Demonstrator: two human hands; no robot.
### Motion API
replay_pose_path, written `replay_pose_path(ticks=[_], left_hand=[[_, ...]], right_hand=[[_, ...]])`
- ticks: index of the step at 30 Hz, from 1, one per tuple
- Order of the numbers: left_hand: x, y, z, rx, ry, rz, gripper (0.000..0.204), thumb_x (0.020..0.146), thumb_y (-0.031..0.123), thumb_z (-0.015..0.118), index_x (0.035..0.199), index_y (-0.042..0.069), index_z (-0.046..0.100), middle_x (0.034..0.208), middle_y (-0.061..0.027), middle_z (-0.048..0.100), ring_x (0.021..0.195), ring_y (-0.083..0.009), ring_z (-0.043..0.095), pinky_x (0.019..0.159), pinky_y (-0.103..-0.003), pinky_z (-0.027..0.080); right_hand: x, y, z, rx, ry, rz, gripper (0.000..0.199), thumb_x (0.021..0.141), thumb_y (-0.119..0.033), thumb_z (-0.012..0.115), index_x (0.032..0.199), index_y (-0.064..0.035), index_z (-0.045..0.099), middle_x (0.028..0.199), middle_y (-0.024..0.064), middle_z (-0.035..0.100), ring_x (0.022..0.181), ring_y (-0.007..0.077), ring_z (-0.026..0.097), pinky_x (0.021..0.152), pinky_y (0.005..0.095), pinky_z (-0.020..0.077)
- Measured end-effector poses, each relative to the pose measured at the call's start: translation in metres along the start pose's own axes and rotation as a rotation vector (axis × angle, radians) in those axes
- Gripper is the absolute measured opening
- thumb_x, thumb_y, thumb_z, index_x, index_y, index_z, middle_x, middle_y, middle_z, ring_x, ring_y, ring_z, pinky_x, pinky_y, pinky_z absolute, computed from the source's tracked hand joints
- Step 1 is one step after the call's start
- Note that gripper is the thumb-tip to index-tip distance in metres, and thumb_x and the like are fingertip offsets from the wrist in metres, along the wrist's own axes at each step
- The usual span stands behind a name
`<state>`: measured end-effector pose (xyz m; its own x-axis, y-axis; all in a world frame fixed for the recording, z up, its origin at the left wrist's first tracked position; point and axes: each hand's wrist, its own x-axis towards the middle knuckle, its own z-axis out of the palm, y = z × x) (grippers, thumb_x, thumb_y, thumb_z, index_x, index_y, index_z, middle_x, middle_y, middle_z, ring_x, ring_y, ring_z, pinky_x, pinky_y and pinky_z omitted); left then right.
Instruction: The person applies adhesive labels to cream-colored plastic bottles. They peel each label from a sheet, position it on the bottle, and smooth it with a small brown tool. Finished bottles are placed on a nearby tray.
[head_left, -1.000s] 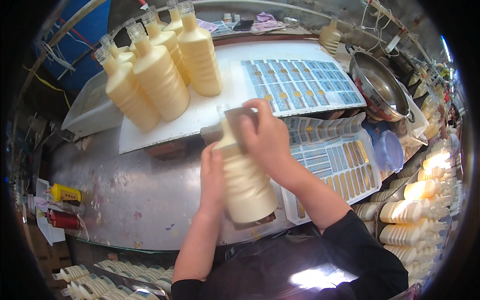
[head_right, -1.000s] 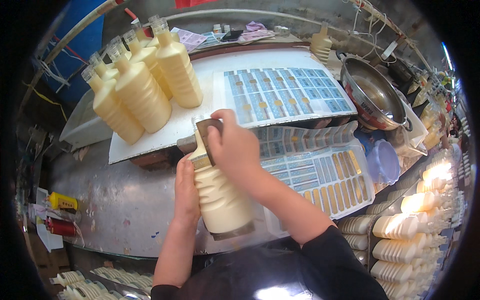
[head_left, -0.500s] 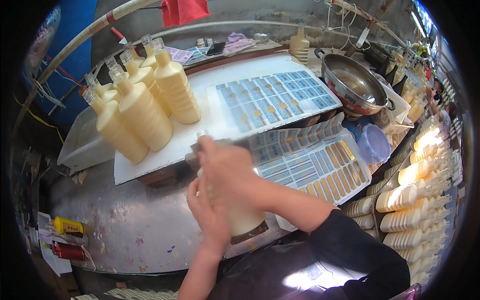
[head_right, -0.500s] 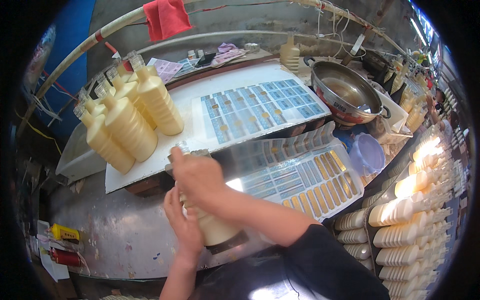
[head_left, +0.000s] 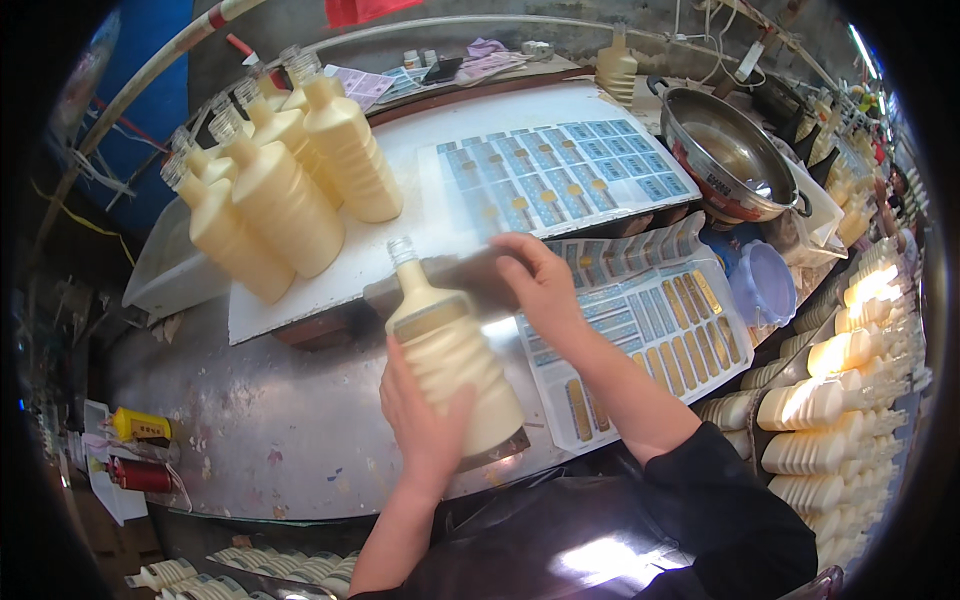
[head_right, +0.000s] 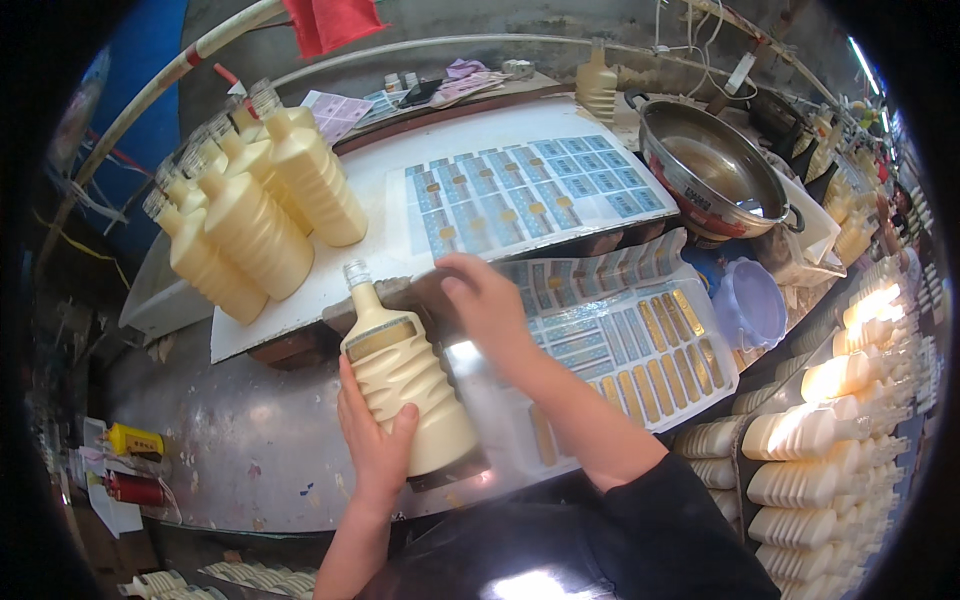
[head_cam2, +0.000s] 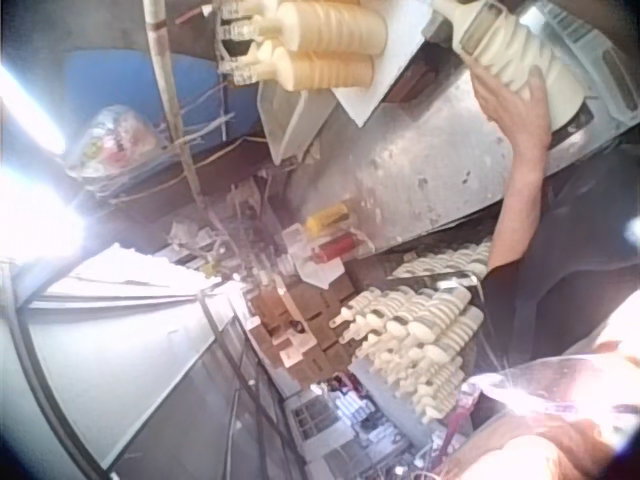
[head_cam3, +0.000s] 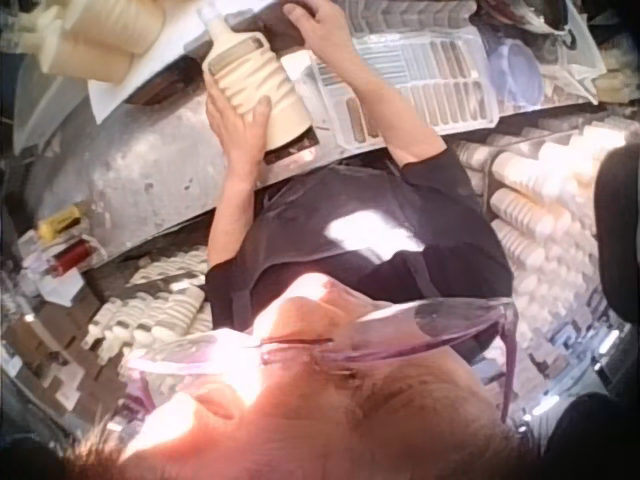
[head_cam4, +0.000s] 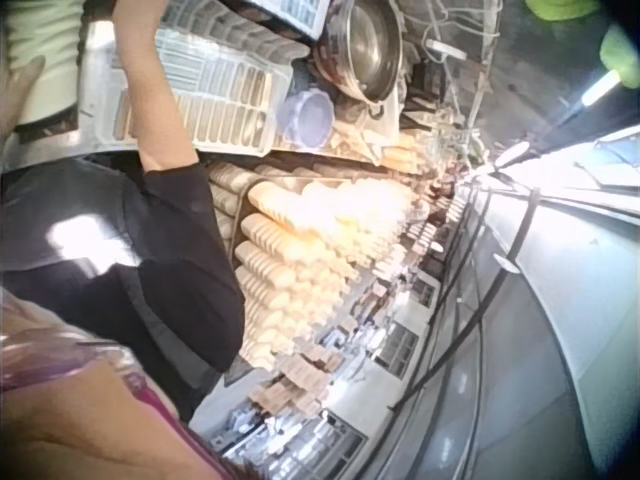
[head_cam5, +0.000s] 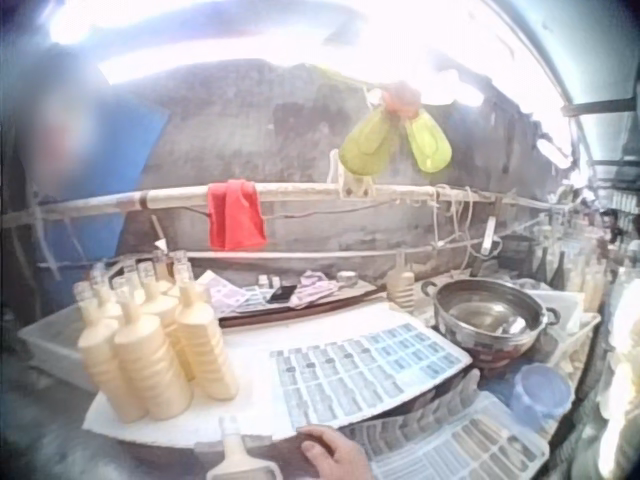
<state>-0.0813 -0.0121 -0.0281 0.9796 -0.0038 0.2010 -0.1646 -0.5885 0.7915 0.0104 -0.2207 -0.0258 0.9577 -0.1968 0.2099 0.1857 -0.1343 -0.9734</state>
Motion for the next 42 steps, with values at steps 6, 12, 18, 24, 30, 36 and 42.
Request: replay_pose_path(ticks=[6, 12, 18, 24, 30, 36, 42], left_hand=[[-0.006, -0.005, 0.002, -0.068, -0.005, -0.099, 0.098, 0.081, 0.023, 0.072, 0.16, -0.001, 0.02, 0.148, -0.0287, 0.043, 0.136, -0.0457, 0.041, 0.117, -0.054, 0.028], [-0.033, 0.0, 0.0, 0.092, -0.019, -0.003, 0.091, 0.086, 0.025, 0.065, 0.158, -0.006, 0.019, 0.15, -0.0314, 0.039, 0.138, -0.0467, 0.037, 0.118, -0.055, 0.024], [-0.042, 0.002, 0.001, 0.032, -0.016, 0.007, 0.091, 0.086, 0.027, 0.066, 0.157, -0.006, 0.02, 0.149, -0.0318, 0.04, 0.136, -0.0474, 0.039, 0.117, -0.055, 0.027], [-0.054, 0.012, -0.007, -0.008, -0.068, -0.1, 0.091, 0.089, 0.032, 0.069, 0.158, -0.003, 0.023, 0.153, -0.0297, 0.037, 0.142, -0.0428, 0.039, 0.12, -0.05, 0.028], [-0.071, -0.001, -0.005, -0.028, -0.021, -0.052, 0.096, 0.086, 0.034, 0.076, 0.156, -0.007, 0.024, 0.153, -0.0284, 0.038, 0.142, -0.0398, 0.039, 0.12, -0.049, 0.029], [-0.067, -0.011, -0.012, -0.043, -0.051, -0.025, 0.106, 0.069, 0.03, 0.087, 0.154, 0.0, 0.031, 0.145, -0.025, 0.045, 0.135, -0.0419, 0.043, 0.115, -0.052, 0.033], [-0.059, -0.04, -0.006, -0.56, -0.1, -0.071, 0.099, 0.08, 0.037, 0.082, 0.154, 0.002, 0.027, 0.147, -0.021, 0.042, 0.138, -0.0333, 0.042, 0.118, -0.046, 0.032]], right_hand=[[-0.001, 0.002, -0.066, -0.533, 0.034, 0.005, 0.02, 0.087, -0.014, 0.068, 0.104, -0.0045, 0.074, 0.098, 0.0103, 0.073, 0.083, 0.0237, 0.07, 0.075, 0.0316, 0.0543], [0.021, 0.005, -0.108, -1.052, 0.218, -0.402, 0.038, 0.085, -0.009, 0.064, 0.123, -0.0061, 0.069, 0.13, 0.0115, 0.069, 0.097, 0.0313, 0.072, 0.084, 0.0419, 0.0583], [0.038, 0.01, -0.126, -1.255, 0.005, -0.479, 0.049, 0.082, -0.006, 0.067, 0.131, -0.0064, 0.064, 0.134, 0.0093, 0.067, 0.093, 0.0304, 0.072, 0.08, 0.0409, 0.0591], [0.033, 0.004, -0.138, -1.196, -0.071, -0.585, 0.022, 0.087, -0.008, 0.069, 0.108, -0.004, 0.072, 0.108, 0.0092, 0.075, 0.085, 0.0297, 0.073, 0.073, 0.0378, 0.058], [-0.025, -0.072, -0.075, -0.602, -0.265, -0.054, 0.015, 0.09, 0.002, 0.063, 0.101, -0.0013, 0.074, 0.085, 0.0064, 0.073, 0.076, 0.0143, 0.068, 0.067, 0.0281, 0.0527], [-0.088, -0.088, -0.034, -0.713, -0.764, -0.888, 0.015, 0.079, -0.012, 0.069, 0.092, -0.0097, 0.06, 0.09, 0.0056, 0.06, 0.071, 0.0241, 0.068, 0.056, 0.0369, 0.0538], [-0.092, -0.067, -0.044, -0.895, -0.821, -1.055, 0.026, 0.078, -0.014, 0.07, 0.103, -0.009, 0.067, 0.116, 0.0053, 0.066, 0.068, 0.0157, 0.065, 0.054, 0.0325, 0.0519]])
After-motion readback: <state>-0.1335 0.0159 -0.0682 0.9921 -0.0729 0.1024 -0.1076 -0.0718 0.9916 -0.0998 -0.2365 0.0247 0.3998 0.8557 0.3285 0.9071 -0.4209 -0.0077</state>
